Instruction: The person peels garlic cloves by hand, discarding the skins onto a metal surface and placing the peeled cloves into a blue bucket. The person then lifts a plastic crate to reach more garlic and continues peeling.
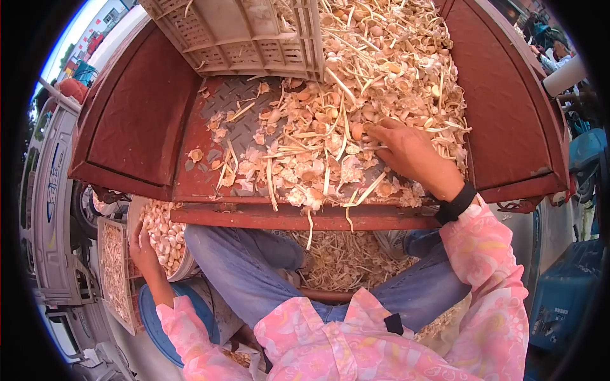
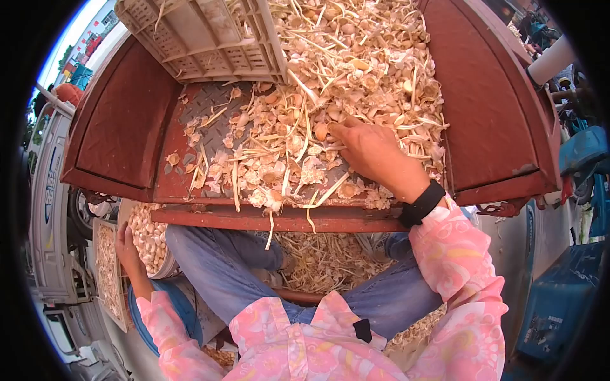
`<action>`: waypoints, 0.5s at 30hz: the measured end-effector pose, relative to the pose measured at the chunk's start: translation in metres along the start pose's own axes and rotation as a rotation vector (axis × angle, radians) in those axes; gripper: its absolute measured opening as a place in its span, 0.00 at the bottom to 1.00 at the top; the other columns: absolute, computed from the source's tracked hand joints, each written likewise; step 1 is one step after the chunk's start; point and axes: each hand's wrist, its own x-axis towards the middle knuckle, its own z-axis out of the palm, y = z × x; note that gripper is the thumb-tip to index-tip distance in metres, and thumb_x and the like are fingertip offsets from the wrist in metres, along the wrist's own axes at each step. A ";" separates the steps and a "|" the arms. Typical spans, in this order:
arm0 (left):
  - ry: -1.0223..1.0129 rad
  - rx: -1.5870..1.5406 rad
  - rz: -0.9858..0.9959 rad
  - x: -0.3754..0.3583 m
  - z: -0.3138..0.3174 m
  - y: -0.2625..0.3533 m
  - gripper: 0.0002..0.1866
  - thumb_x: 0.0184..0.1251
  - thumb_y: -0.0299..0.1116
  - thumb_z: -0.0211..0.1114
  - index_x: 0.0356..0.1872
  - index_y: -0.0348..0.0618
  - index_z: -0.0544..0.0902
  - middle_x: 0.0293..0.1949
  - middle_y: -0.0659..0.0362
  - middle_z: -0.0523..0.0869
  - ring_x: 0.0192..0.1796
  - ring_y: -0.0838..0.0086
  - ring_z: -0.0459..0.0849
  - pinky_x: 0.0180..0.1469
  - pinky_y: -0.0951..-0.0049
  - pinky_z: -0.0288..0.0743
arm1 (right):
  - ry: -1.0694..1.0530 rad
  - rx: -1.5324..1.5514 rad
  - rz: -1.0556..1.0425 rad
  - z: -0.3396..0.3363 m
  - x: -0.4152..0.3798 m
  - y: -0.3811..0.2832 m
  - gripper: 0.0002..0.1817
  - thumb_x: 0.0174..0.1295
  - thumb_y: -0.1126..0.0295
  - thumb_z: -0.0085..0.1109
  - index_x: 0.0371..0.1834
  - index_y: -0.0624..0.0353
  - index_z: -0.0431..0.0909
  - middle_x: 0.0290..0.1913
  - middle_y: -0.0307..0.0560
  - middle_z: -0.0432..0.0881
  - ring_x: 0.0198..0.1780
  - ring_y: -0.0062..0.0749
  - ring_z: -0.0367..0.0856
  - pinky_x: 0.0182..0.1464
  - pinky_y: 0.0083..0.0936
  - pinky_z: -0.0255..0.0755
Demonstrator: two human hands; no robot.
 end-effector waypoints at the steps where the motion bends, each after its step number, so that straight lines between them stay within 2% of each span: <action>1: -0.070 -0.116 0.056 -0.012 0.017 0.028 0.13 0.71 0.28 0.54 0.51 0.35 0.79 0.48 0.54 0.82 0.49 0.75 0.80 0.55 0.75 0.72 | -0.021 -0.030 0.002 -0.001 0.000 0.000 0.12 0.55 0.72 0.56 0.44 0.56 0.75 0.42 0.49 0.77 0.41 0.51 0.80 0.41 0.44 0.72; 3: -0.254 -0.325 0.167 -0.044 0.067 0.117 0.12 0.71 0.29 0.55 0.49 0.34 0.79 0.43 0.57 0.84 0.47 0.77 0.81 0.52 0.77 0.74 | -0.026 -0.062 0.004 -0.003 -0.003 -0.002 0.11 0.55 0.71 0.56 0.43 0.56 0.76 0.41 0.50 0.77 0.41 0.51 0.80 0.40 0.44 0.72; 5: -0.532 -0.408 0.328 -0.078 0.124 0.185 0.11 0.70 0.28 0.57 0.48 0.34 0.80 0.41 0.57 0.84 0.45 0.77 0.82 0.50 0.79 0.74 | -0.010 -0.066 -0.007 -0.005 0.000 -0.004 0.10 0.55 0.71 0.56 0.42 0.56 0.76 0.40 0.50 0.77 0.40 0.51 0.80 0.40 0.44 0.72; 6: -0.636 -0.328 0.458 -0.091 0.153 0.208 0.09 0.69 0.26 0.57 0.46 0.34 0.81 0.41 0.59 0.84 0.44 0.79 0.81 0.48 0.80 0.74 | 0.006 -0.052 -0.014 -0.004 0.003 -0.004 0.10 0.55 0.71 0.57 0.41 0.56 0.76 0.40 0.50 0.77 0.40 0.51 0.80 0.40 0.44 0.72; 7: -0.715 -0.272 0.584 -0.103 0.183 0.229 0.09 0.66 0.24 0.59 0.45 0.36 0.82 0.37 0.58 0.83 0.41 0.77 0.82 0.44 0.80 0.73 | 0.022 -0.037 -0.020 -0.004 0.005 -0.004 0.10 0.55 0.71 0.57 0.41 0.56 0.76 0.39 0.51 0.77 0.40 0.51 0.80 0.40 0.44 0.72; 8: -0.689 -0.210 0.795 -0.112 0.216 0.237 0.10 0.62 0.22 0.59 0.43 0.36 0.82 0.35 0.53 0.82 0.38 0.69 0.82 0.42 0.74 0.74 | -0.006 -0.032 -0.038 -0.004 0.007 -0.003 0.10 0.55 0.71 0.57 0.40 0.57 0.76 0.39 0.51 0.77 0.40 0.51 0.80 0.40 0.44 0.72; 9: -0.649 -0.117 0.885 -0.121 0.249 0.237 0.09 0.58 0.22 0.60 0.40 0.35 0.81 0.35 0.48 0.81 0.39 0.59 0.82 0.42 0.66 0.75 | -0.034 -0.027 -0.057 -0.005 0.008 -0.001 0.09 0.55 0.71 0.57 0.40 0.57 0.76 0.38 0.51 0.77 0.40 0.51 0.80 0.40 0.45 0.72; 11: -0.705 0.206 0.868 -0.143 0.281 0.247 0.08 0.56 0.25 0.63 0.38 0.35 0.82 0.35 0.48 0.80 0.41 0.53 0.83 0.44 0.60 0.78 | -0.061 -0.009 -0.085 -0.005 0.008 0.002 0.09 0.54 0.71 0.58 0.39 0.58 0.75 0.38 0.51 0.77 0.40 0.52 0.80 0.40 0.45 0.72; 15: -0.712 0.483 0.862 -0.162 0.308 0.245 0.10 0.54 0.27 0.65 0.38 0.37 0.83 0.41 0.47 0.81 0.43 0.54 0.83 0.45 0.62 0.79 | -0.068 0.028 -0.112 0.000 -0.003 0.012 0.12 0.53 0.71 0.60 0.40 0.57 0.74 0.38 0.51 0.76 0.40 0.52 0.79 0.40 0.46 0.71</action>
